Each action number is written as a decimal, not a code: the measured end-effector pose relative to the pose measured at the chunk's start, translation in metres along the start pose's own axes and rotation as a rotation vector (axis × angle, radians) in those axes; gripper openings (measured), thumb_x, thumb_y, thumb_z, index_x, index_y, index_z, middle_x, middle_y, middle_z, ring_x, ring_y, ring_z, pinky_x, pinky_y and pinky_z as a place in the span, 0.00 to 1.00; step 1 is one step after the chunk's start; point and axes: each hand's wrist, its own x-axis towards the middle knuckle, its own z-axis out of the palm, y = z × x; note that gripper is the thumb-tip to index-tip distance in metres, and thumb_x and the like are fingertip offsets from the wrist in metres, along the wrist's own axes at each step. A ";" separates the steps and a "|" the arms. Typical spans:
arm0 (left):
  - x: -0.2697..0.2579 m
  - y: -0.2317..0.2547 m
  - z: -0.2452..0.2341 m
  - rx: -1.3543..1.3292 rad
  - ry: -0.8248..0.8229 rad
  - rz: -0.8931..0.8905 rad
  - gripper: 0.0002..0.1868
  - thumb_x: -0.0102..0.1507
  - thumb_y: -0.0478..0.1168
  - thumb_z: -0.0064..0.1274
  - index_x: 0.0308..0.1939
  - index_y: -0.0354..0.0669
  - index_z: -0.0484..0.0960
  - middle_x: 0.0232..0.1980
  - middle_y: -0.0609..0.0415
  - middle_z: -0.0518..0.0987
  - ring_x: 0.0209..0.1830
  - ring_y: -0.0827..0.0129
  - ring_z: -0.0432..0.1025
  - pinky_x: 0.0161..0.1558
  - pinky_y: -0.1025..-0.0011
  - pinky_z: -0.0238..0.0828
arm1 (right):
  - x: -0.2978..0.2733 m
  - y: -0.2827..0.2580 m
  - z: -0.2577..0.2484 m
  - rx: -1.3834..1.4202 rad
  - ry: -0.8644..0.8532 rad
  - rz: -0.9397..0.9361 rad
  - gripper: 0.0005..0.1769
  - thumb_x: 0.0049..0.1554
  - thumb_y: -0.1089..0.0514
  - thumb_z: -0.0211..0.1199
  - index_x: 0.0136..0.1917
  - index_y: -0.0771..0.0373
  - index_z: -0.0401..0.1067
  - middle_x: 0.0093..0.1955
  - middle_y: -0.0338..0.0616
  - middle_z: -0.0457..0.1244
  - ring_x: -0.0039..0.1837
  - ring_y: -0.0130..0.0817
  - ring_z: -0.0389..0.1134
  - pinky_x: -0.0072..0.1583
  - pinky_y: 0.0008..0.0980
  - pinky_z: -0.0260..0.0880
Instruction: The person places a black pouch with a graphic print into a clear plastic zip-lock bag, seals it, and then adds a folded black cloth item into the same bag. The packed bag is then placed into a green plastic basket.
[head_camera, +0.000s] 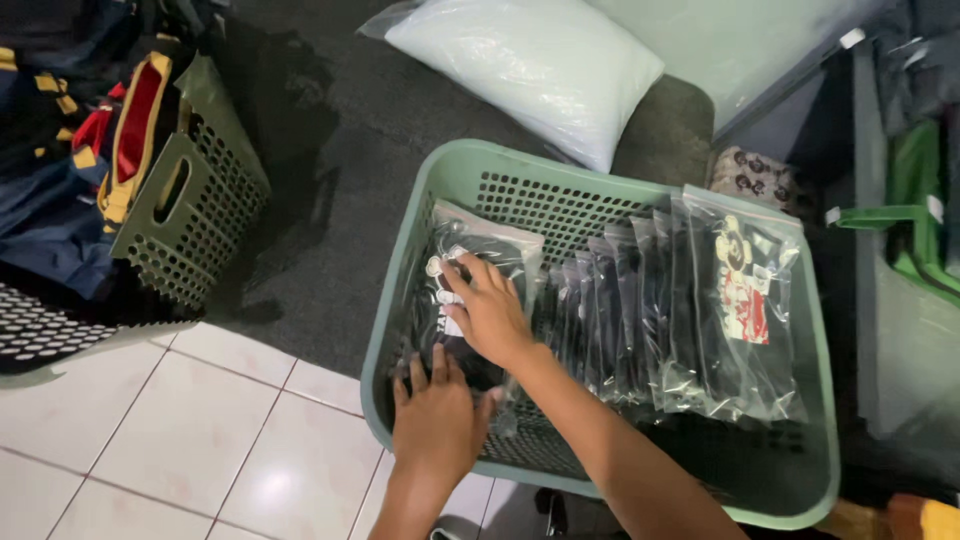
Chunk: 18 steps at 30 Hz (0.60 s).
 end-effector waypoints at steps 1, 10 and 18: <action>0.000 0.000 -0.002 0.004 0.007 0.010 0.52 0.79 0.73 0.39 0.88 0.31 0.54 0.93 0.43 0.51 0.91 0.32 0.45 0.84 0.29 0.47 | 0.001 0.000 -0.006 -0.007 0.010 0.005 0.38 0.74 0.49 0.62 0.92 0.53 0.56 0.89 0.57 0.50 0.86 0.64 0.51 0.71 0.72 0.63; -0.001 0.007 0.015 0.071 0.148 0.014 0.49 0.77 0.74 0.42 0.84 0.34 0.66 0.89 0.46 0.63 0.90 0.30 0.52 0.80 0.27 0.56 | -0.017 -0.010 -0.066 0.405 -0.282 0.148 0.38 0.73 0.64 0.55 0.93 0.56 0.52 0.99 0.40 0.37 0.91 0.48 0.54 0.56 0.50 0.75; 0.018 -0.010 0.037 -0.012 0.175 0.046 0.45 0.75 0.69 0.47 0.77 0.30 0.73 0.84 0.39 0.70 0.87 0.42 0.61 0.83 0.37 0.54 | -0.019 -0.028 -0.067 0.076 -0.349 0.161 0.40 0.73 0.61 0.59 0.94 0.54 0.50 0.99 0.47 0.27 0.95 0.68 0.29 0.80 0.78 0.54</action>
